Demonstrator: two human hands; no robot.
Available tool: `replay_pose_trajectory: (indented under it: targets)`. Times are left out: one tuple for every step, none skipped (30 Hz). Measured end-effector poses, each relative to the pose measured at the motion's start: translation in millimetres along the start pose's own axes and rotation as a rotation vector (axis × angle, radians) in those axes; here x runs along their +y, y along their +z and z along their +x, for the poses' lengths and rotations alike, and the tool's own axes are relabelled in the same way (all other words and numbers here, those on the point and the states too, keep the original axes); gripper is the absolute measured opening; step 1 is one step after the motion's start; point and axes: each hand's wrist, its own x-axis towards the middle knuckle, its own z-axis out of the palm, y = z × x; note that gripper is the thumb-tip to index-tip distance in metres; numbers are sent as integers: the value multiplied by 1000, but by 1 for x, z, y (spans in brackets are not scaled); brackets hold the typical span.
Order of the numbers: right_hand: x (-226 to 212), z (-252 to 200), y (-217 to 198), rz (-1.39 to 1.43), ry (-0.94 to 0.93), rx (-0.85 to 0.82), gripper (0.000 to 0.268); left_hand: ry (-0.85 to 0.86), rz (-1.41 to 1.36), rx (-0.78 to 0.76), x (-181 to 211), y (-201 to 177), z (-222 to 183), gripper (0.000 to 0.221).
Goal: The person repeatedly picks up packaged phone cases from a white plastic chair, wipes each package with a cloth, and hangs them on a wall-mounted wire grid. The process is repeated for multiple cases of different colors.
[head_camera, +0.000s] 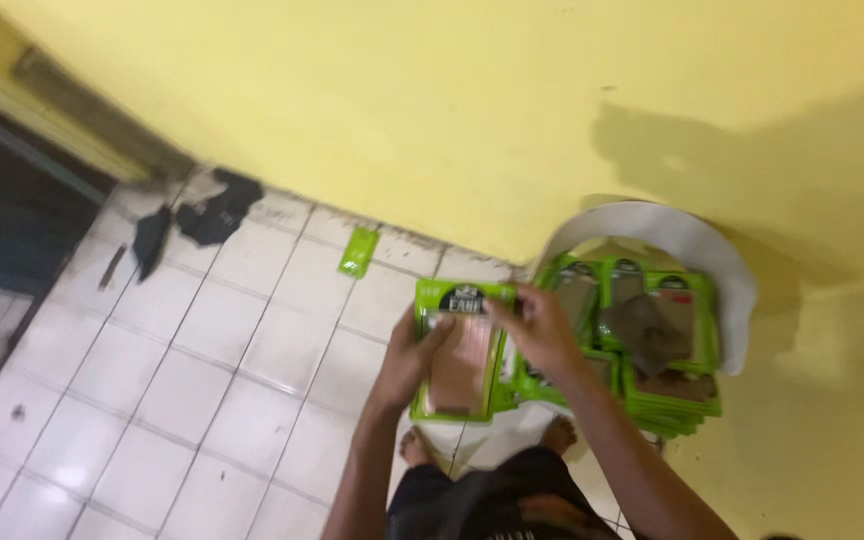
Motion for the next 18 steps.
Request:
replay_pose_trajectory:
  targets:
    - [-17, 3, 21, -3, -18, 19, 29, 16, 12, 14, 14, -21, -7, 34]
    - [-37, 5, 43, -11, -44, 28, 27, 37, 20, 41, 32, -44, -10, 32]
    - [-55, 1, 61, 49, -144, -12, 24, 58, 30, 68, 48, -65, -18, 31]
    - [-75, 6, 77, 127, -256, -43, 20, 92, 46, 117, 65, -84, -21, 29]
    - [-94, 13, 95, 206, -367, -79, 16, 125, 62, 166, 81, -99, -22, 28]
    - [-110, 14, 114, 185, -378, -87, 13, 146, 74, 203, 93, -115, -28, 26]
    - [-125, 18, 130, 164, -389, -95, 9, 172, 136, 250, 104, -136, -31, 25]
    - [-137, 22, 143, 139, -391, -91, 7, 192, 193, 285, 114, -153, -28, 23]
    - [-147, 27, 157, 122, -478, -95, 7, 210, 249, 320, 122, -169, -24, 22]
    - [-159, 35, 168, 101, -571, -92, 10, 267, 282, 351, 128, -183, -19, 22]
    - [-170, 44, 179, 80, -664, -90, 14, 324, 314, 383, 134, -197, -14, 22]
    - [-183, 55, 191, 40, -678, -56, 14, 394, 351, 417, 142, -212, -4, 23]
    - [-194, 64, 203, 0, -692, -21, 14, 400, 307, 428, 150, -225, 6, 21]
    - [-207, 74, 217, -35, -702, 16, 14, 403, 267, 437, 157, -238, 16, 19]
    - [-221, 89, 229, -5, -730, 17, 14, 406, 226, 445, 165, -252, 30, 18]
    - [-233, 106, 243, 30, -753, 14, 15, 437, 216, 453, 172, -269, 45, 17]
    - [-245, 124, 257, 64, -777, 10, 15, 469, 205, 461, 178, -286, 61, 17]
    - [-260, 140, 269, 91, -779, 9, 15, 502, 194, 470, 188, -302, 75, 16]
